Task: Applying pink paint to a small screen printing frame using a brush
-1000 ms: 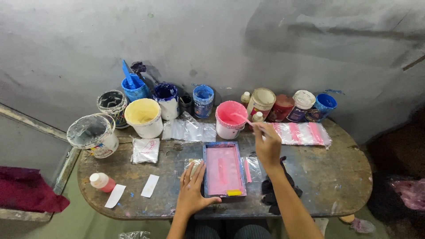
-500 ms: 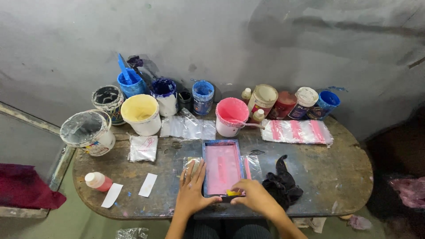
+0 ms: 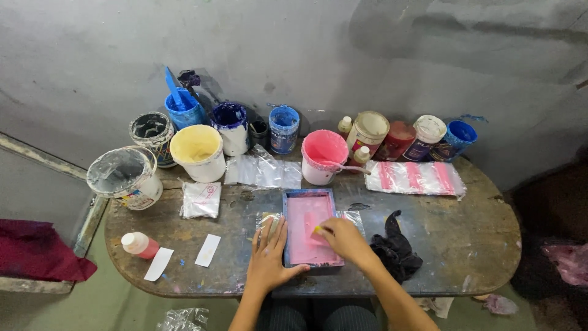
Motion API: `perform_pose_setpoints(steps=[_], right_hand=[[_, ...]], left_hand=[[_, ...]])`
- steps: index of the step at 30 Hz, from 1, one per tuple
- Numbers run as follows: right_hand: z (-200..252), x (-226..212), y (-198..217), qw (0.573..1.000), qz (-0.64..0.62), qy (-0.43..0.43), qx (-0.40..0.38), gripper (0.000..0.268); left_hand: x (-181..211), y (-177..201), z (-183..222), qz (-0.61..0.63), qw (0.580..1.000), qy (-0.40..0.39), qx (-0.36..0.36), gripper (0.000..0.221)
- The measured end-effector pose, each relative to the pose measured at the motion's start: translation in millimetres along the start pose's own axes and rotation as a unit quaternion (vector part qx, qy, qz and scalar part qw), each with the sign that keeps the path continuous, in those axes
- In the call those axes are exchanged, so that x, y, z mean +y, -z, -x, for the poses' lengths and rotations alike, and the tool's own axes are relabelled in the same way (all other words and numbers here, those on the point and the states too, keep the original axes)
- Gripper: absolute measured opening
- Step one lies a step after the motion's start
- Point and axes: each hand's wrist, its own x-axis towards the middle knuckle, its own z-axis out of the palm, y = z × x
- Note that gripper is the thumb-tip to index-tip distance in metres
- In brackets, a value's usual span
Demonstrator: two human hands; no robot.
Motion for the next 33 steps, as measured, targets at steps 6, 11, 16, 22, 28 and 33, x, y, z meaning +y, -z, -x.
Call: perform_pose_setpoints(steps=[6, 11, 16, 22, 28, 33], right_hand=[[-34.4, 7.9, -8.8, 0.996, 0.008, -0.006, 0.085, 0.045], [-63.5, 25.0, -21.7, 0.987, 0.008, 0.061, 0.148, 0.037], [-78.1, 38.7, -50.9, 0.973, 0.037, 0.121, 0.192, 0.025], [-46.5, 41.2, -77.4, 0.973, 0.046, 0.164, 0.157, 0.021], [-8.0, 56.5, -90.1, 0.956, 0.090, 0.241, 0.141, 0.014], [-4.9, -8.3, -23.4, 0.998, 0.013, -0.038, -0.047, 0.032]], left_hand=[[0.1, -1.0, 1.5, 0.007, 1.000, 0.009, -0.010, 0.130], [-0.7, -1.5, 0.0, 0.010, 1.000, 0.010, -0.004, 0.131], [0.0, -0.2, 0.8, 0.019, 1.000, 0.015, -0.001, 0.131], [-2.1, -0.4, 0.9, 0.039, 0.999, 0.015, -0.006, 0.131], [-1.9, 2.0, -1.2, 0.050, 0.999, 0.014, -0.005, 0.128], [-3.9, -2.7, 1.0, 0.018, 1.000, 0.001, 0.015, 0.131]])
